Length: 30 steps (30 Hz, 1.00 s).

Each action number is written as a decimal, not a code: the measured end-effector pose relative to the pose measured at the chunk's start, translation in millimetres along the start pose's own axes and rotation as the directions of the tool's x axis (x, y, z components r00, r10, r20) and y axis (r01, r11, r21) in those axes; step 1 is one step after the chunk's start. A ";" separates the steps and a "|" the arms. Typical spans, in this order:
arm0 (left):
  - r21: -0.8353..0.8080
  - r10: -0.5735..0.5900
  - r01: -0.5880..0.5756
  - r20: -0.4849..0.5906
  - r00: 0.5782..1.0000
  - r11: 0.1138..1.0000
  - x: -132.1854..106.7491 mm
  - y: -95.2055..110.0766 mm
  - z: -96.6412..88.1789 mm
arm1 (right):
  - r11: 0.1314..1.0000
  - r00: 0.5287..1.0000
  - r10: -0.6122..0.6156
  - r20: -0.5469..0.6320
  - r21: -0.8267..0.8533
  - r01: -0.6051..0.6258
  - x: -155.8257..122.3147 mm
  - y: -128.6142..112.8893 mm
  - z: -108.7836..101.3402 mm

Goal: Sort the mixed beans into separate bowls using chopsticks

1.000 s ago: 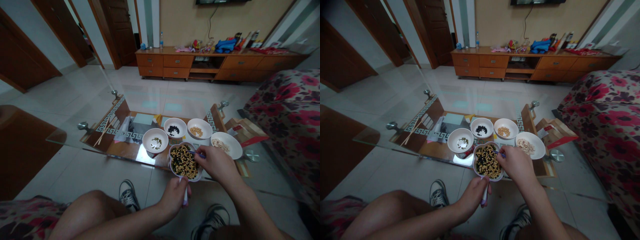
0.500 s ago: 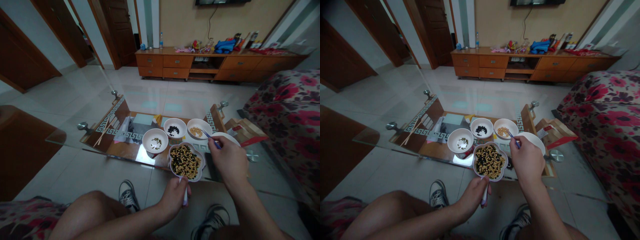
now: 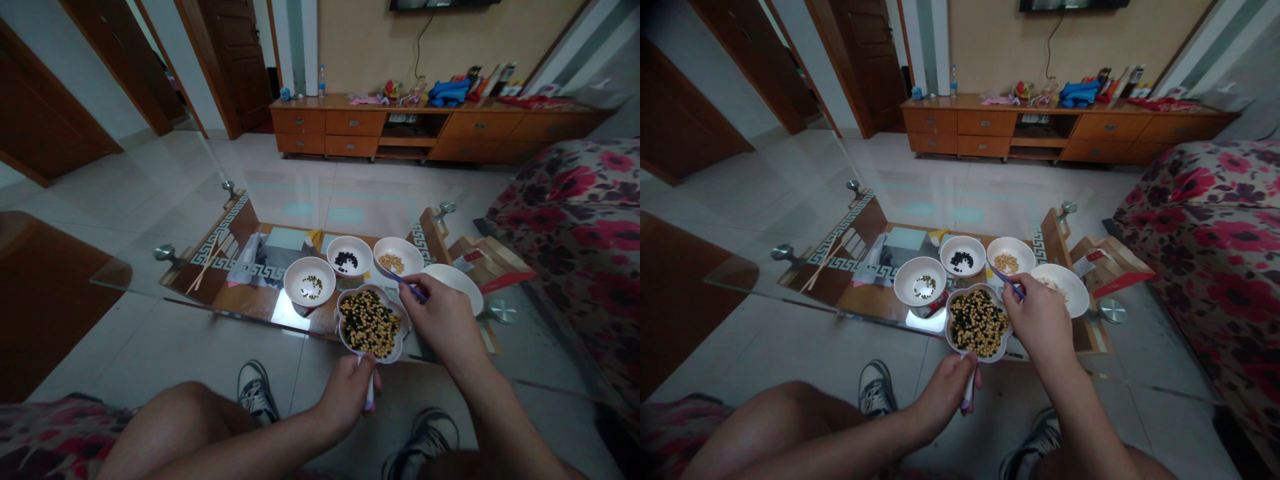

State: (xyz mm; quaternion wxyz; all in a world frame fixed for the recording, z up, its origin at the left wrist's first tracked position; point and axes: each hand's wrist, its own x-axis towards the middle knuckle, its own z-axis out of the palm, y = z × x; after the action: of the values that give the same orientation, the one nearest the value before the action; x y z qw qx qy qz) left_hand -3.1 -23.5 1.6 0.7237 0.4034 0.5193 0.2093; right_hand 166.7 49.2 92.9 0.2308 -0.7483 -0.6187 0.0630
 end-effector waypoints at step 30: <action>0.001 -0.007 0.007 0.007 1.000 1.000 -0.4 3.1 -0.4 | 0.973 0.867 -0.224 0.446 0.143 0.178 -8.8 -1.3 18.4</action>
State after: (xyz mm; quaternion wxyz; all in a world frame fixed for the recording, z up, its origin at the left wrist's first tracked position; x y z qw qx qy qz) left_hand -3.3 -21.8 4.2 0.7261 0.4024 0.5185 0.2050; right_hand 156.5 45.9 75.4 0.1196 -0.6313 -0.7265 0.2435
